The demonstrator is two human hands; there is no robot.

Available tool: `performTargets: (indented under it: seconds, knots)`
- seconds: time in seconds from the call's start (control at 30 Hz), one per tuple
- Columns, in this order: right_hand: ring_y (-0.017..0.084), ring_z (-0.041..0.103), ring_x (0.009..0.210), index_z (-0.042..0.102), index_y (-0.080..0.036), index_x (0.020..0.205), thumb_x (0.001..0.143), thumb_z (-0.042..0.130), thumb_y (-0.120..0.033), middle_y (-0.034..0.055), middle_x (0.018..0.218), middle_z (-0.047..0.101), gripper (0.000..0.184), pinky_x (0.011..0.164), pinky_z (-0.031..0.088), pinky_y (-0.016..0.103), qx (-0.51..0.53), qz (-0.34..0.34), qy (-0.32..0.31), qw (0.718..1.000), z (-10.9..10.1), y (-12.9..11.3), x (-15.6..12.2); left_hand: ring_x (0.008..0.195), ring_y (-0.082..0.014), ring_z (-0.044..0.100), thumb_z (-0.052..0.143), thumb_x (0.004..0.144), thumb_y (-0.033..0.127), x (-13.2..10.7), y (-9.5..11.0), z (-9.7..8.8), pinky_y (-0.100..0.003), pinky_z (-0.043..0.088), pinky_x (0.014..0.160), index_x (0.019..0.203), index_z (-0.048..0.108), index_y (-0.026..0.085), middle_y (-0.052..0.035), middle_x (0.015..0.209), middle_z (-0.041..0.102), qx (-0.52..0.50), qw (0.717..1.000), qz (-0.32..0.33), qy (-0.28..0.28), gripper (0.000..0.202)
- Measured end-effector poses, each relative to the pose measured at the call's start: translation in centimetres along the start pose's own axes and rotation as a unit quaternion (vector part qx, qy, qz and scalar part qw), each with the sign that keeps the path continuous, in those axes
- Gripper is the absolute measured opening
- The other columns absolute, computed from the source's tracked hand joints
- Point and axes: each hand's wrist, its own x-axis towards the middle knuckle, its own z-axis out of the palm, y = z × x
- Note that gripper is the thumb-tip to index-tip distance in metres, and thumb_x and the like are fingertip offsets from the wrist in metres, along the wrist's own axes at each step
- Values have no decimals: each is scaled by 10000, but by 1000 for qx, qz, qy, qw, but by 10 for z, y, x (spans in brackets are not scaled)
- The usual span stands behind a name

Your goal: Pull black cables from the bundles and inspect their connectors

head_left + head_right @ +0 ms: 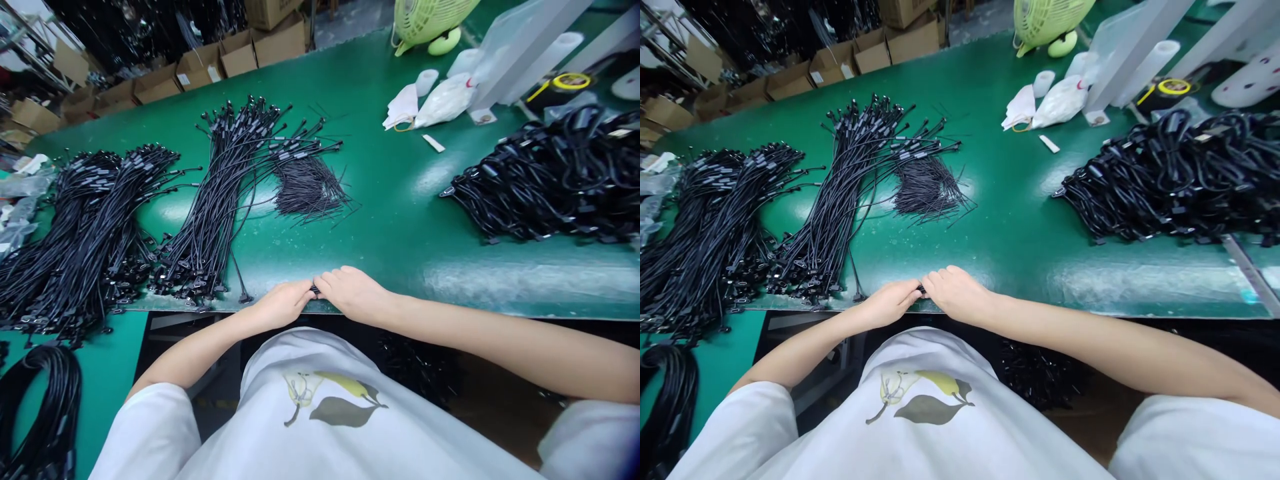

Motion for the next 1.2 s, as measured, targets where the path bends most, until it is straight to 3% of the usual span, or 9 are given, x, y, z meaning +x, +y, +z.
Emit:
performTargets:
  seconds: [0.2,0.43,0.57,0.67,0.8,0.9,1.0,1.07,1.2]
  knots:
    - [183,374,589,511,-180,746,920,393,-83,25,670,479,231,597,168,343,-52,-98,35,993,-8,9,8,805,-156,588,315,973,349,2,0,-8,-269,445,804,831,559,176,-36,840,643,-196,979,15,-60,331]
    - [207,527,800,586,-160,927,986,454,-276,69,878,602,186,734,355,337,70,-38,8,997,-16,24,17,625,-132,480,412,908,472,8,-10,5,-264,397,642,802,585,168,18,641,508,-311,948,-55,27,365]
    - [215,557,973,592,-177,1080,1001,395,-265,102,1069,607,230,825,418,330,149,198,77,966,-4,86,11,554,-116,432,525,837,561,9,-22,13,-276,408,636,749,572,157,49,541,414,-470,868,-87,137,415]
    - [217,557,855,592,-165,1022,927,486,-230,105,1004,598,156,724,424,321,142,378,-3,915,22,140,4,545,-96,411,610,811,533,11,-20,12,-269,412,630,768,579,145,55,558,409,-568,798,-76,185,391]
    - [182,518,712,588,-168,826,855,540,-221,66,838,584,76,637,379,294,156,390,-90,903,45,169,-4,574,-86,417,656,794,500,16,-11,8,-262,405,631,868,621,121,43,618,443,-610,763,-61,203,388]
    - [163,486,665,552,-176,771,843,518,-221,58,819,567,92,602,349,288,158,374,-89,910,40,157,-13,571,-79,405,667,786,494,19,-6,7,-257,384,616,945,635,100,47,622,433,-620,753,-56,212,425]
    - [163,501,676,509,-186,784,855,491,-272,56,818,565,112,619,375,290,225,390,-16,893,26,124,-21,550,-72,387,681,782,481,23,-1,9,-251,370,598,1069,596,98,61,617,425,-642,736,-49,207,486]
    - [161,531,662,484,-195,812,876,469,-310,38,765,578,133,626,410,292,359,392,22,847,18,94,-19,535,-72,380,699,771,464,26,4,10,-248,367,590,1171,536,114,74,608,424,-655,730,-38,191,556]
    - [141,561,575,469,-198,964,871,498,-358,-25,678,570,187,564,451,270,622,348,46,700,11,33,2,530,-73,367,688,785,453,34,13,14,-245,368,584,1242,504,135,80,610,412,-658,736,-11,156,586]
